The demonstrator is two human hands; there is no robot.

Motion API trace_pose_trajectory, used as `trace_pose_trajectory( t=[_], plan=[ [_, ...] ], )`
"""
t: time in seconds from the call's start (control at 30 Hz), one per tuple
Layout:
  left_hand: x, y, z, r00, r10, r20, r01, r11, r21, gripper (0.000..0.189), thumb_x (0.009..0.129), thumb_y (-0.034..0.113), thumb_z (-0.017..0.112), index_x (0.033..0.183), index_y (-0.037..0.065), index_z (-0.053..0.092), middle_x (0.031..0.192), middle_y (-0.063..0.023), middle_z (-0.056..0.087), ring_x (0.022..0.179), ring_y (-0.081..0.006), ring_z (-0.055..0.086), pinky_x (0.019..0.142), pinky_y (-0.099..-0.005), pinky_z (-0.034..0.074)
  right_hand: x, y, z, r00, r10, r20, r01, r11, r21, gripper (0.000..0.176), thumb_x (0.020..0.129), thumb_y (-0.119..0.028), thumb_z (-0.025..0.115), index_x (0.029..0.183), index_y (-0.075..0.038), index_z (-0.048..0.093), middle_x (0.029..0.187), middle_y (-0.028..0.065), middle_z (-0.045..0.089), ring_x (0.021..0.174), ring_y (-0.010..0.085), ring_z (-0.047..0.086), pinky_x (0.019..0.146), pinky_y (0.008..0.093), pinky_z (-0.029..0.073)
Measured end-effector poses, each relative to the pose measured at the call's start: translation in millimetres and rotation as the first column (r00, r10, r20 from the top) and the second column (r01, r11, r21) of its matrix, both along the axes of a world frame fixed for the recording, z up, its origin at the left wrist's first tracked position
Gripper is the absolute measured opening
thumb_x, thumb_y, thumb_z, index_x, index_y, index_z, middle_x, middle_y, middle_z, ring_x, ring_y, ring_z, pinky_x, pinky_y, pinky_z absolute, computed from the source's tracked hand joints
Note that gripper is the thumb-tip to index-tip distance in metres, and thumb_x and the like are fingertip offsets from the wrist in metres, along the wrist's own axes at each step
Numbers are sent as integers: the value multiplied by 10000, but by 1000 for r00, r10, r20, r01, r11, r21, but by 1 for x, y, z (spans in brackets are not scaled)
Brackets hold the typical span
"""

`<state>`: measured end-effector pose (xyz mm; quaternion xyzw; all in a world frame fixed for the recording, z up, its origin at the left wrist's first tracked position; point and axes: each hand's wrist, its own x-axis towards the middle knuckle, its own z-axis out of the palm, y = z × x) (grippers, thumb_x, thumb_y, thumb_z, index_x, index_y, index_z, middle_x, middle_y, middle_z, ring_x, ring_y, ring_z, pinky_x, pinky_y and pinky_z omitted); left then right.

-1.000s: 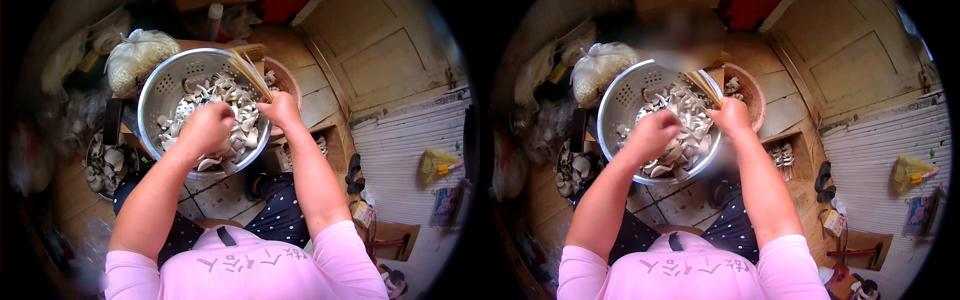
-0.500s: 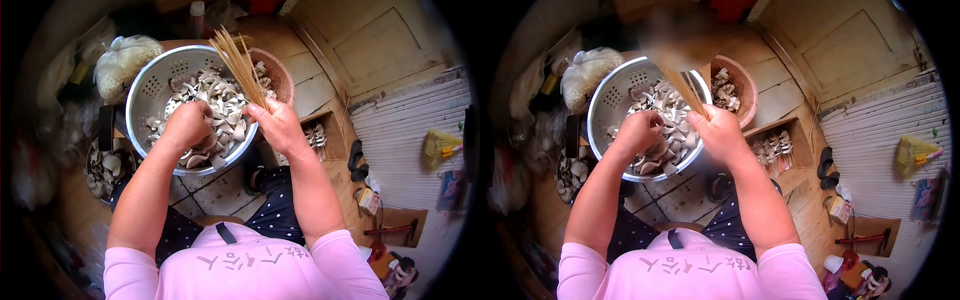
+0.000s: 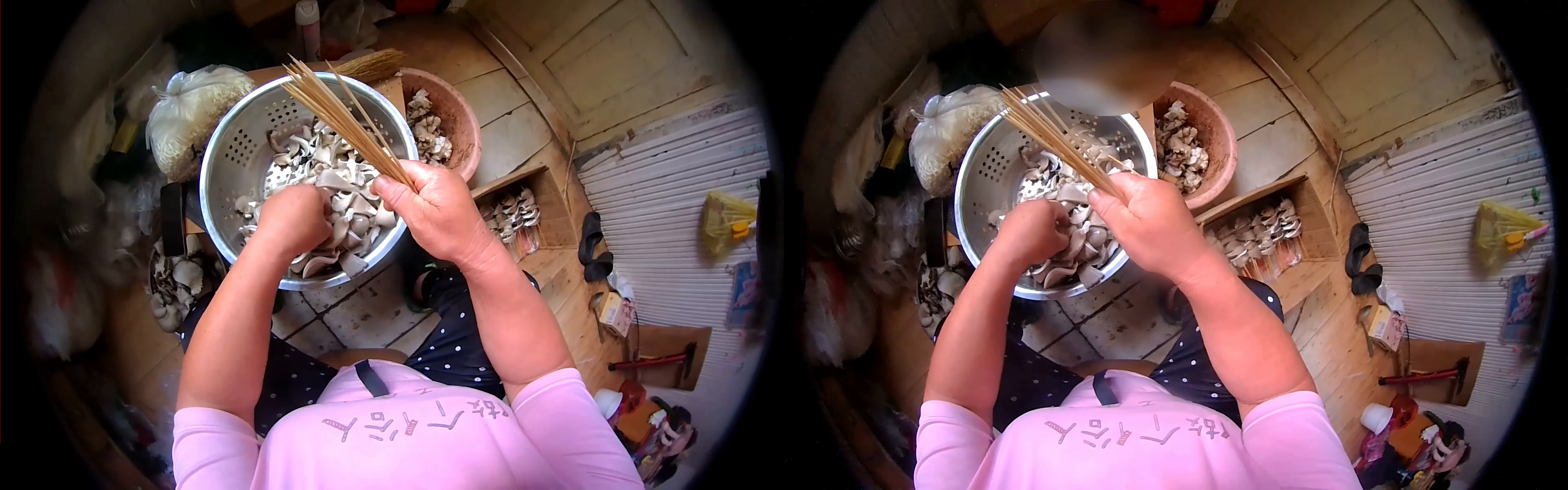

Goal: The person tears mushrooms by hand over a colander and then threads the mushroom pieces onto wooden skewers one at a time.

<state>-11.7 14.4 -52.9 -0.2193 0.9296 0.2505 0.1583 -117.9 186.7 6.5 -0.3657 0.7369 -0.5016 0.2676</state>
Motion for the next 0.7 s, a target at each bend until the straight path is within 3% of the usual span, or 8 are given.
trace_pose_trajectory(
  t=[0.17, 0.2, 0.27, 0.33, 0.47, 0.53, 0.7],
  plan=[
    [4, 4, 21, 998, 54, -23, -55, 998, -15, 214, 659, 199, 697, 843, 90, 717, 842, -132, 691, 807, -312, 664, 718, -396, 524, 1, -3, 0, 999, 11, 30, -14, 996, 90, 215, 899, -201, 585, 906, 10, 624, 681, 104, 592, 637, 169, 544, 632, 340, 461],
    [5, 5, 25, 990, 68, -122, -66, 998, 23, 215, 663, 199, 697, 841, 78, 712, 831, -136, 686, 800, -313, 664, 714, -393, 524, 1, -4, -2, 1000, 7, 26, -9, 996, 85, 215, 899, -201, 585, 906, 10, 624, 681, 104, 592, 637, 169, 544, 632, 340, 461],
    [8, 7, 34, 971, 80, -226, -69, 996, 58, 217, 667, 198, 697, 838, 66, 706, 820, -140, 682, 792, -313, 663, 711, -390, 523, 1, -6, -10, 1000, 9, -30, -6, 995, 101, 168, 886, -157, 623, 929, 5, 623, 705, 0, 580, 656, 70, 510, 616, 257, 448],
    [10, 15, 41, 926, 167, -338, -96, 972, 216, 218, 665, 183, 699, 838, 51, 694, 797, -150, 670, 766, -306, 661, 701, -381, 524, 3, -8, -12, 999, 4, -42, 0, 995, 97, 184, 854, -157, 651, 929, 8, 623, 719, 15, 606, 669, 73, 536, 628, 259, 465],
    [12, 22, 43, 893, 195, -404, -98, 964, 249, 201, 675, 179, 690, 831, 53, 686, 793, -134, 663, 740, -298, 658, 686, -380, 526, 6, -12, -13, 999, -10, -40, 15, 988, 151, 211, 821, -174, 674, 930, 2, 631, 747, 46, 649, 686, 100, 589, 647, 282, 495],
    [12, 22, 41, 882, 169, -440, -78, 973, 218, 191, 679, 182, 687, 824, 58, 685, 796, -128, 664, 741, -299, 657, 682, -386, 525, 6, -15, -18, 985, -2, -173, 30, 987, 160, 172, 788, -141, 653, 897, -8, 638, 731, 74, 656, 666, 132, 607, 647, 297, 500],
    [14, 25, 40, 866, 104, -489, -43, 990, 133, 169, 695, 195, 679, 814, 74, 679, 796, -114, 666, 745, -304, 653, 670, -404, 521, 9, -17, -15, 965, 5, -264, 38, 986, 160, 167, 740, -131, 632, 860, -16, 645, 715, 112, 659, 649, 177, 628, 644, 314, 504]
  ],
)
